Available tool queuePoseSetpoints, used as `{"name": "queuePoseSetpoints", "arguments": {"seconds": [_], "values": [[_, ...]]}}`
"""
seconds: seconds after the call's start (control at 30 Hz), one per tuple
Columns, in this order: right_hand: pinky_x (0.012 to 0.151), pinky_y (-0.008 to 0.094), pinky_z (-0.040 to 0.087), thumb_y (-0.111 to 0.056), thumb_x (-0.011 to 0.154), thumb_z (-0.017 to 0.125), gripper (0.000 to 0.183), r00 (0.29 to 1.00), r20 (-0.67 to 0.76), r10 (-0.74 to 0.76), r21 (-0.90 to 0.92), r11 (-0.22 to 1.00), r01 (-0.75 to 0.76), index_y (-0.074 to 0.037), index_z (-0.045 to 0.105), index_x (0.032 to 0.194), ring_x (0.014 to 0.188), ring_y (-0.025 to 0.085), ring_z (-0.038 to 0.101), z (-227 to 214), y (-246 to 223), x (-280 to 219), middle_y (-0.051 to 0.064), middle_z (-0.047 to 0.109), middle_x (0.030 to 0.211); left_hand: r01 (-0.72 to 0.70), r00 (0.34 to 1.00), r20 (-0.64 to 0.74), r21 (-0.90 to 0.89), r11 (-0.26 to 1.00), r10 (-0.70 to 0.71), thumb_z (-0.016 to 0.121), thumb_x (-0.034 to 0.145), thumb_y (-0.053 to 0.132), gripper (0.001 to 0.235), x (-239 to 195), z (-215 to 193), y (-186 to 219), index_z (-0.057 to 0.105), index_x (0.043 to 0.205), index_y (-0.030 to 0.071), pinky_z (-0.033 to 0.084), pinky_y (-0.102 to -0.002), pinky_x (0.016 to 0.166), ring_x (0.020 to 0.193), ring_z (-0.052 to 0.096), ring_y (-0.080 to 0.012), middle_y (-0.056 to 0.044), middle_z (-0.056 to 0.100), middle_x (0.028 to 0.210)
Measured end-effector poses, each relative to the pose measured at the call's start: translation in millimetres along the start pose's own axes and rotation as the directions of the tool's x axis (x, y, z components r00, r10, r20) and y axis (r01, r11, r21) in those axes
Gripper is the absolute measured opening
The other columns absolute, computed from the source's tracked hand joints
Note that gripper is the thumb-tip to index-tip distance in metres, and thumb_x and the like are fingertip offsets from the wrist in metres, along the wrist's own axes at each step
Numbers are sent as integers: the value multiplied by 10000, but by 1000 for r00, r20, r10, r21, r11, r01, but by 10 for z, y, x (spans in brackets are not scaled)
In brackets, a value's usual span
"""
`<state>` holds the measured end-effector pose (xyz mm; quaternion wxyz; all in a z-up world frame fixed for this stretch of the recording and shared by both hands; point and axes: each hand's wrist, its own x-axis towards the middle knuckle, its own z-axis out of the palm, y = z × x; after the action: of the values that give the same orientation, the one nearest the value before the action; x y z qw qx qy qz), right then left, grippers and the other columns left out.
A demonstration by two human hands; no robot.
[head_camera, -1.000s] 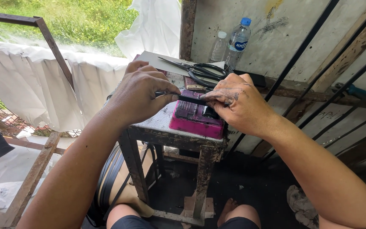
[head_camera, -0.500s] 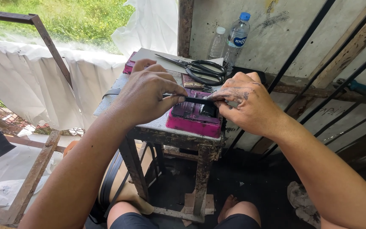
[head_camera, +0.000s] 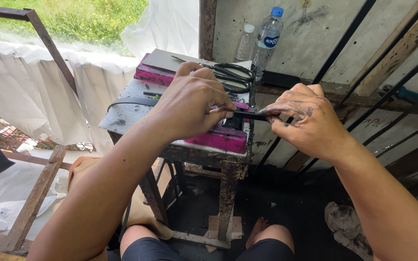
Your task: Applying edge paint to a leather strip using a roller applicator and hanging it to dry with clothespins.
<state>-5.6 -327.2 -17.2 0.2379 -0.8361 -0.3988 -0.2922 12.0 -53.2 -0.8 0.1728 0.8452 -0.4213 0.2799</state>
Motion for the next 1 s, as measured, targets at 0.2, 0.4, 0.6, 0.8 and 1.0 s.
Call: {"name": "queuePoseSetpoints", "arguments": {"seconds": [0.2, 0.4, 0.6, 0.8, 1.0], "values": [[914, 375, 362, -64, 870, 716, 87, 1000, 9, 29, 12, 1000, -29, -117, 774, 908, 919, 242, 665, -30, 39, -43, 30, 742, 860, -8, 1000, 10, -5, 1000, 8, 830, 839, 262, 69, 82, 5, 94, 814, 861, 198, 327, -530, 1045, 857, 620, -191, 24, 719, 703], [967, 397, 351, -120, 869, 756, 102, 998, -21, -61, -15, 998, 61, -119, 773, 970, 1022, 260, 667, -108, -62, 112, 50, 748, 989, 15, 1000, 28, -14, 1000, -14, 822, 854, 249, 68, 103, -52, 98, 815, 869, 184, 324, -540, 1056, 842, 621, -201, 6, 720, 691], [927, 377, 340, -132, 870, 753, 99, 992, 13, -124, -86, 988, 125, -213, 758, 926, 981, 200, 661, 5, -279, 295, -60, 724, 875, 20, 1000, 24, -18, 1000, -19, 826, 854, 252, 96, 108, -117, 127, 812, 877, 160, 327, -546, 1053, 848, 635, -212, -14, 731, 701], [924, 371, 346, -61, 886, 716, 142, 993, 34, -112, -53, 992, 114, -199, 748, 903, 947, 202, 674, 79, -233, 306, -56, 715, 804, 61, 998, 36, -93, 994, -58, 826, 853, 242, 142, -8, -239, 153, 810, 926, 121, 324, -573, 1065, 900, 680, -267, -58, 766, 765], [922, 393, 334, -87, 914, 718, 119, 993, 70, -92, -90, 991, 98, -195, 767, 919, 943, 200, 665, 96, -209, 319, -39, 731, 826, 185, 978, 112, -60, 981, -178, 819, 843, 283, 192, -313, -425, -158, 811, 963, 134, 305, -575, 1111, 985, 704, -304, -65, 793, 840]]}}
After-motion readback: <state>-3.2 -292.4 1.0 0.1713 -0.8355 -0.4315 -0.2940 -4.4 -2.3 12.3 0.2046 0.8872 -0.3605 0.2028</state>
